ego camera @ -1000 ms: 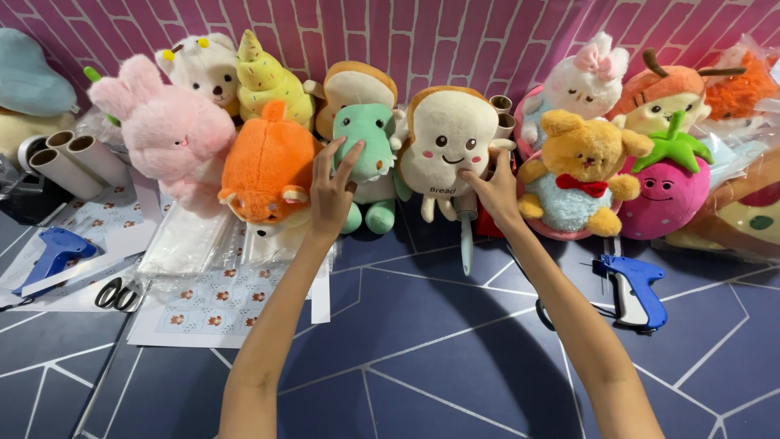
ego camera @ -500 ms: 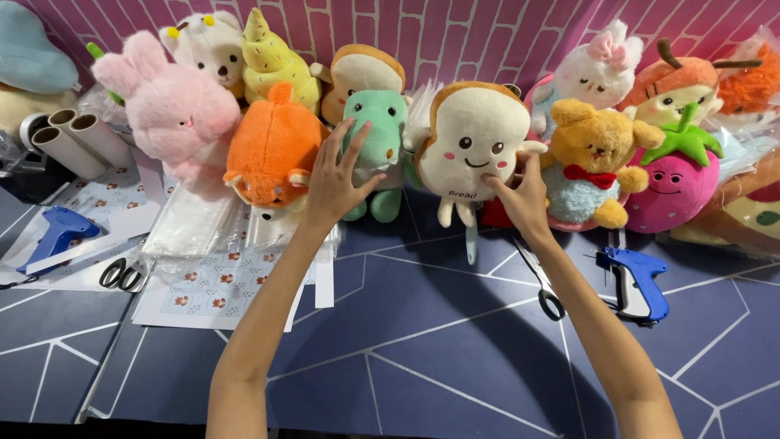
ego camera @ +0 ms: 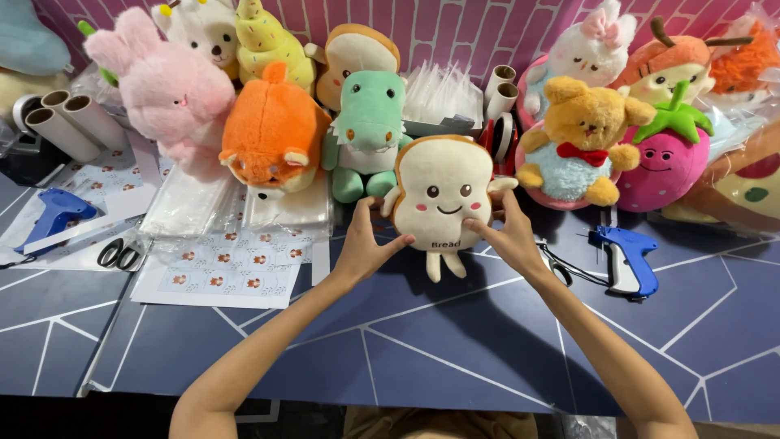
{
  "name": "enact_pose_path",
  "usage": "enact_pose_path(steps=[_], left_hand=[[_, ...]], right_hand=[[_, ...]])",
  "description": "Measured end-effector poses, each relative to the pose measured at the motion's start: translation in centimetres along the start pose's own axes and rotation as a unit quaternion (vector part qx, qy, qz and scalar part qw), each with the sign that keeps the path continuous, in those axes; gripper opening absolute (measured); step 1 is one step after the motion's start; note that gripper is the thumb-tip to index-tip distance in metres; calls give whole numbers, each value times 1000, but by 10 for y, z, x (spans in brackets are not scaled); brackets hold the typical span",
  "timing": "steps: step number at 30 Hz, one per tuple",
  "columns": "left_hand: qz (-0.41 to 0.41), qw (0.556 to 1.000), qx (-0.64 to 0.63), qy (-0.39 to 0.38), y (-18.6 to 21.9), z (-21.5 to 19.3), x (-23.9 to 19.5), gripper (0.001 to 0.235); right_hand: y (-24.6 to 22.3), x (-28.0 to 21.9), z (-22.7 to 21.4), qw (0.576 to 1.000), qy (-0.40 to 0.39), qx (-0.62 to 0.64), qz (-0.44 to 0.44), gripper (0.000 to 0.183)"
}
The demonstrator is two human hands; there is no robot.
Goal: Cleaning a bread-shaped plush toy using a lint roller.
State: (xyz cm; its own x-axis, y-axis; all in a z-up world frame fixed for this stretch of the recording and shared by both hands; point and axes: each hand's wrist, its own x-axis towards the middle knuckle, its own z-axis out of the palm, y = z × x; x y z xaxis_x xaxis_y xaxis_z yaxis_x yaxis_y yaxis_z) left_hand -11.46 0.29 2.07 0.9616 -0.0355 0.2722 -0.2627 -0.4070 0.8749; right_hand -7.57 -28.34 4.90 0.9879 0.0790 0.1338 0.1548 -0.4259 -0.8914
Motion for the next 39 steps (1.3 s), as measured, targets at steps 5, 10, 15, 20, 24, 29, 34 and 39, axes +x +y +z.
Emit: enact_pose_path(steps=[5,10,15,20,24,29,34,39], left_hand=[[-145,984,-92,-54,32,-5,-7,120],[-185,974,-127,-15,26,2,-13,115],[-175,970,-167,14,34,2,-21,111],[-167,971,-171,17,25,3,-20,109],[-168,969,-182,17,24,1,-22,108],[-156,970,-187,27,15,2,-22,101],[-160,970,-181,32,17,2,-24,97],[-171,971,-164,14,31,-1,-25,100]], right_hand=[[-5,-16,21,999,-49,2,19,64],[-7,-18,25,998,-50,-16,-28,64],[27,7,12,993,62,-46,-85,23],[55,25,20,974,-13,-225,-28,37],[88,45,30,982,-58,-177,-8,44],[31,22,11,991,-78,-33,104,36],[-1,-23,-27,969,-116,150,160,33],[-3,-68,-67,946,-173,252,108,50]])
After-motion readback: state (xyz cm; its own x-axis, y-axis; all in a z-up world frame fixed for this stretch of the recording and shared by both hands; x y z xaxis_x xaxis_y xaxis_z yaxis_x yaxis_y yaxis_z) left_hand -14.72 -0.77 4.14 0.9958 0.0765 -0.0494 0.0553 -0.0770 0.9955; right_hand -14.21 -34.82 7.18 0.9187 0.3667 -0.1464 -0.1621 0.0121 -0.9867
